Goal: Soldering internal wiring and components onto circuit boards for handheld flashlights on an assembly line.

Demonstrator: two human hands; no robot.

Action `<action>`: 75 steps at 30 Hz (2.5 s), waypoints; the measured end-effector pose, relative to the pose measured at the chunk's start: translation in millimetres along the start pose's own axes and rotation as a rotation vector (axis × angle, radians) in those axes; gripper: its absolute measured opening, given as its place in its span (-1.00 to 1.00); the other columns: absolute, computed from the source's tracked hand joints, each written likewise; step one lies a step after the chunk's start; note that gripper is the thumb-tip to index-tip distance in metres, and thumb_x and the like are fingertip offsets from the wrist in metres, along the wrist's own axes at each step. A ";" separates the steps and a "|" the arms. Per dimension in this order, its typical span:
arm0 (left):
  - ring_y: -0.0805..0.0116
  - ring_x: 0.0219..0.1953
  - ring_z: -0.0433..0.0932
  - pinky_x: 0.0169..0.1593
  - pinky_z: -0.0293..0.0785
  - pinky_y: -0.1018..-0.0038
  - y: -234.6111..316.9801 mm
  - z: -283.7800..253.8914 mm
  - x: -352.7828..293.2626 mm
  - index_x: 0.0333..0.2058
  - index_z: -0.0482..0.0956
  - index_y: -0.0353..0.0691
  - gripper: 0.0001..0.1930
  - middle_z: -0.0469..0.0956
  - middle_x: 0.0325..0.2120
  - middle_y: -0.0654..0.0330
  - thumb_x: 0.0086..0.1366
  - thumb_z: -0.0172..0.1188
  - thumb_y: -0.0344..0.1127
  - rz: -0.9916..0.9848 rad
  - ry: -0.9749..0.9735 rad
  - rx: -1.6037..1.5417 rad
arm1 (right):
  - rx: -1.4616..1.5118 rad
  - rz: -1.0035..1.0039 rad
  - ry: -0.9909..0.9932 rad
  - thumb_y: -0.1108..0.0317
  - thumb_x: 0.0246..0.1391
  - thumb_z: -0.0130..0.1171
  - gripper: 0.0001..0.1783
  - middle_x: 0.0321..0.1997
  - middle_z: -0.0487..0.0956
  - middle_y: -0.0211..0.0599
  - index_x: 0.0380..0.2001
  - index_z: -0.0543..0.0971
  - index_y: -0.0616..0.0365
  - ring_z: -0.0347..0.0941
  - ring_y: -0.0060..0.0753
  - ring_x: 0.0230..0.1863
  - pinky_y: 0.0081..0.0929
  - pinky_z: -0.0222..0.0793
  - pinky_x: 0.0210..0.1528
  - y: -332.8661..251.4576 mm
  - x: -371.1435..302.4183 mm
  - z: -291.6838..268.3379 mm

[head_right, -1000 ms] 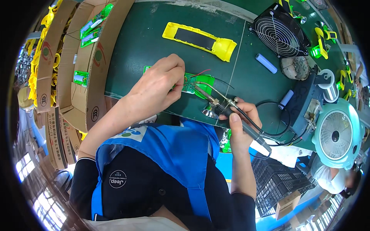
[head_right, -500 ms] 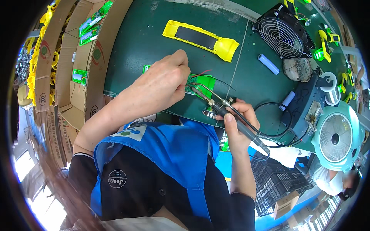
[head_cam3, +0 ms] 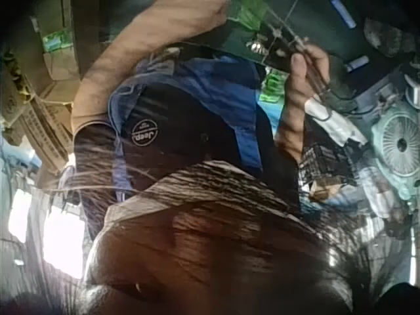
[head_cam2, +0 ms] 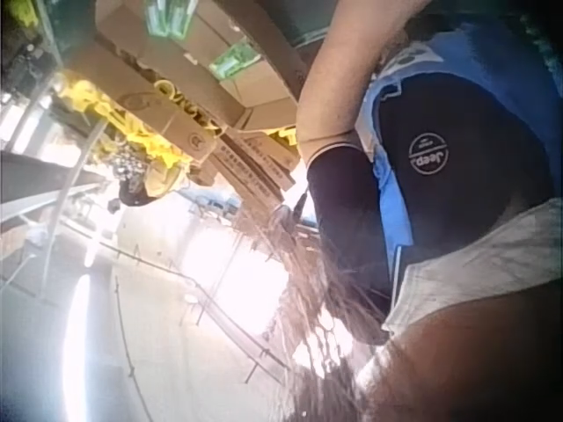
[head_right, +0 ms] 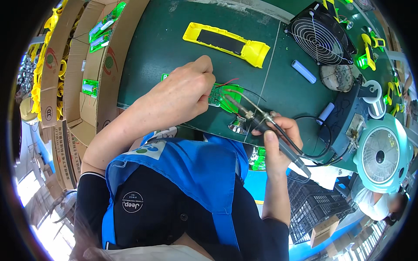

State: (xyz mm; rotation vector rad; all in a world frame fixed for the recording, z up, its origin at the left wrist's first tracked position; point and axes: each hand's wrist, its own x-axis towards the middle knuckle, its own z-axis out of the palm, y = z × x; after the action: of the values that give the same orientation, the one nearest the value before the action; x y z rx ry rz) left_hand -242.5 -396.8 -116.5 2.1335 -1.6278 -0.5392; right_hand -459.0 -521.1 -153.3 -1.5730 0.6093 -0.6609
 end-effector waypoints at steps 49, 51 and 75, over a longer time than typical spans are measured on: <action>0.61 -0.55 0.30 -0.47 0.23 0.62 -55.8 -35.8 12.1 -0.40 0.51 -0.35 -0.93 0.41 -0.61 0.33 0.10 0.15 -0.51 -0.229 0.047 -0.466 | -0.029 -0.273 -0.067 0.49 -0.01 0.25 -0.71 -0.31 0.50 -0.24 -0.24 0.39 0.26 0.44 -0.51 -0.33 -0.60 0.35 -0.21 1.5 61.7 13.9; 0.39 -0.43 0.39 -0.36 0.31 0.51 -62.6 -23.8 21.2 -0.43 0.49 -0.31 -0.95 0.43 -0.52 0.23 0.10 0.16 -0.50 0.199 0.232 -0.129 | -0.037 -0.090 -0.020 0.47 0.01 0.21 -0.75 -0.36 0.51 -0.26 -0.26 0.39 0.25 0.42 -0.57 -0.39 -0.64 0.34 -0.24 -1.1 61.0 3.2; 0.29 -0.23 0.39 -0.17 0.27 0.41 -62.9 -13.0 46.0 -0.45 0.45 -0.20 -0.94 0.36 -0.40 0.22 0.11 0.15 -0.41 0.365 0.058 0.189 | 0.033 0.309 -0.120 0.33 0.05 0.14 -0.79 -0.60 0.55 -0.22 -0.34 0.45 0.27 0.43 -0.59 -0.65 -0.73 0.31 -0.60 -1.4 85.3 6.3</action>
State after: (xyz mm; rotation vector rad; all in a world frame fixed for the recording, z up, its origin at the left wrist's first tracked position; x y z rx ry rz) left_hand -173.2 -425.1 -141.8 1.8856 -2.0399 -0.2143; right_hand -395.2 -577.7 -146.7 -1.4371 0.7290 -0.3405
